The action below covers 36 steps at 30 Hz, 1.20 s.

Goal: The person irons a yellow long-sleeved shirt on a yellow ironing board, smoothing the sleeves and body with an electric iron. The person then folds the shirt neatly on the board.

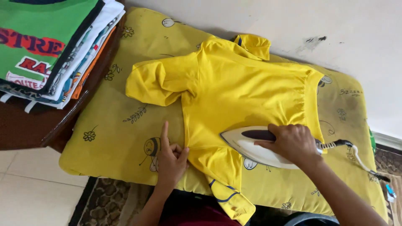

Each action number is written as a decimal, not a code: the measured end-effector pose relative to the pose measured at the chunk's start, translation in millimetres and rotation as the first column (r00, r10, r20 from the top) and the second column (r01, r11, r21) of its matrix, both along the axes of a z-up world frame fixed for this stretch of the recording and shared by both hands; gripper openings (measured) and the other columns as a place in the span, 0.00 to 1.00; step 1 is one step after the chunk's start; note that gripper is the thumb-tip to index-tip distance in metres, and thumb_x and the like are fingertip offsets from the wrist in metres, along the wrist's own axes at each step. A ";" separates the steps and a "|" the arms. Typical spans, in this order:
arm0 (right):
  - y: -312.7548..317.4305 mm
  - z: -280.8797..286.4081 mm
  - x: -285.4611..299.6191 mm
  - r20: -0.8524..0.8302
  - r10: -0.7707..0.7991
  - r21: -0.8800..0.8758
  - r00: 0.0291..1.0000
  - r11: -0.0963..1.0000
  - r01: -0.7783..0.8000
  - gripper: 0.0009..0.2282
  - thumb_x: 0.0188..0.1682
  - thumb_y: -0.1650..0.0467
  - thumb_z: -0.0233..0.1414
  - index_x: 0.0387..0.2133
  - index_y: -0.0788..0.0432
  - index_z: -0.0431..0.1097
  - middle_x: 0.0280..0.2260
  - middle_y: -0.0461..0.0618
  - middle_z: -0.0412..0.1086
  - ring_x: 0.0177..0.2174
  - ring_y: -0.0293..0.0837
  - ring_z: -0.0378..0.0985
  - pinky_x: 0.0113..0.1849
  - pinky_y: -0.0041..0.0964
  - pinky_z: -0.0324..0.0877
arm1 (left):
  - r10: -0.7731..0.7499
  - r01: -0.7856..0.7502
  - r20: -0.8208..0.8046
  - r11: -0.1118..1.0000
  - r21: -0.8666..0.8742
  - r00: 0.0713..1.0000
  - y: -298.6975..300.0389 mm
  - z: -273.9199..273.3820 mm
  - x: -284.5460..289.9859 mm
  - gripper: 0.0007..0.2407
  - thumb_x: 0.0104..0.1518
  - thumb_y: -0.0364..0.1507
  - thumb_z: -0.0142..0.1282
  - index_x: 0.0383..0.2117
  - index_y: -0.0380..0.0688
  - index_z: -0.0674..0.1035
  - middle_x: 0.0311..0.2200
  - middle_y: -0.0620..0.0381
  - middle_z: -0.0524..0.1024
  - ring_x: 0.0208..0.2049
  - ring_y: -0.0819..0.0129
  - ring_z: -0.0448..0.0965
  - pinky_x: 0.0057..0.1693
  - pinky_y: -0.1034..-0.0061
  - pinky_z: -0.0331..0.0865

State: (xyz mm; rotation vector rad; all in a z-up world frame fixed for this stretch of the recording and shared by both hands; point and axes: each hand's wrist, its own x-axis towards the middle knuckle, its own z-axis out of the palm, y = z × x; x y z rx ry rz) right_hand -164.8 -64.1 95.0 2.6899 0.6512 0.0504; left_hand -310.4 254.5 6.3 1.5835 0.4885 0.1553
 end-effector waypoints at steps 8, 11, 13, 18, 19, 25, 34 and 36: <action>26.0 1.9 33.5 0.073 -0.066 0.091 0.995 0.994 0.059 0.28 0.37 0.38 0.51 0.29 0.46 0.72 0.22 0.53 0.75 0.28 0.60 0.83 0.31 0.54 0.76 | -0.018 0.018 0.035 1.000 0.001 0.999 -1.3 6.6 -3.8 0.39 0.57 0.23 0.54 0.73 0.51 0.44 0.18 0.52 0.74 0.14 0.67 0.77 0.22 0.76 0.80; 50.8 23.7 23.2 -0.114 -0.169 0.014 0.979 0.985 0.172 0.30 0.41 0.37 0.47 0.32 0.48 0.72 0.25 0.55 0.75 0.30 0.60 0.82 0.31 0.53 0.76 | 0.009 -0.010 -0.050 1.000 -0.011 0.999 -3.0 28.6 -1.3 0.39 0.57 0.21 0.54 0.74 0.55 0.46 0.15 0.53 0.70 0.12 0.68 0.72 0.23 0.73 0.77; 52.3 29.9 9.1 -0.216 -0.207 -0.030 0.954 0.978 0.205 0.30 0.46 0.37 0.43 0.34 0.49 0.71 0.24 0.54 0.75 0.28 0.58 0.81 0.29 0.53 0.76 | 0.018 -0.022 -0.121 0.999 -0.037 0.992 -3.0 37.7 0.2 0.39 0.57 0.22 0.55 0.74 0.60 0.47 0.13 0.54 0.66 0.11 0.69 0.66 0.25 0.70 0.75; 15.3 35.6 22.9 -0.241 -0.149 -0.114 0.959 0.986 0.124 0.30 0.46 0.37 0.41 0.38 0.46 0.70 0.24 0.49 0.77 0.26 0.54 0.82 0.30 0.52 0.76 | 0.015 -0.029 -0.114 0.991 -0.127 0.993 -1.9 29.7 3.1 0.40 0.57 0.18 0.55 0.75 0.60 0.46 0.14 0.50 0.66 0.10 0.67 0.65 0.24 0.69 0.72; -0.8 34.4 37.9 -0.234 -0.165 -0.117 0.958 0.983 0.141 0.30 0.46 0.37 0.41 0.38 0.46 0.70 0.24 0.49 0.77 0.26 0.54 0.82 0.30 0.52 0.76 | -0.002 -0.012 -0.108 0.991 -0.131 0.994 -2.0 31.4 2.9 0.40 0.57 0.18 0.55 0.75 0.60 0.46 0.14 0.50 0.66 0.10 0.67 0.65 0.24 0.69 0.72; -75.3 35.1 82.3 -0.095 -0.396 -0.122 0.913 0.915 0.384 0.30 0.45 0.38 0.46 0.32 0.50 0.74 0.23 0.53 0.74 0.28 0.56 0.81 0.30 0.49 0.76 | 0.005 -0.012 -0.080 0.995 -0.095 0.997 -4.3 35.9 3.2 0.40 0.56 0.20 0.55 0.75 0.55 0.45 0.11 0.47 0.66 0.08 0.62 0.66 0.22 0.67 0.68; -166.4 -0.1 20.6 0.017 0.333 0.128 0.943 0.934 -0.333 0.23 0.46 0.44 0.52 0.19 0.48 0.68 0.12 0.39 0.64 0.12 0.39 0.67 0.15 0.39 0.65 | 0.024 -0.025 -0.069 1.000 -0.014 0.997 -4.2 23.3 2.1 0.41 0.55 0.20 0.56 0.75 0.55 0.46 0.13 0.49 0.69 0.11 0.64 0.68 0.25 0.70 0.70; -168.7 10.7 26.5 -0.118 -0.263 -0.093 0.958 0.963 0.253 0.22 0.46 0.42 0.47 0.31 0.41 0.75 0.19 0.36 0.76 0.19 0.38 0.79 0.26 0.33 0.78 | 0.027 -0.030 -0.036 0.996 -0.089 0.999 -3.6 17.1 3.0 0.41 0.54 0.18 0.55 0.75 0.56 0.46 0.14 0.48 0.67 0.10 0.63 0.67 0.24 0.71 0.70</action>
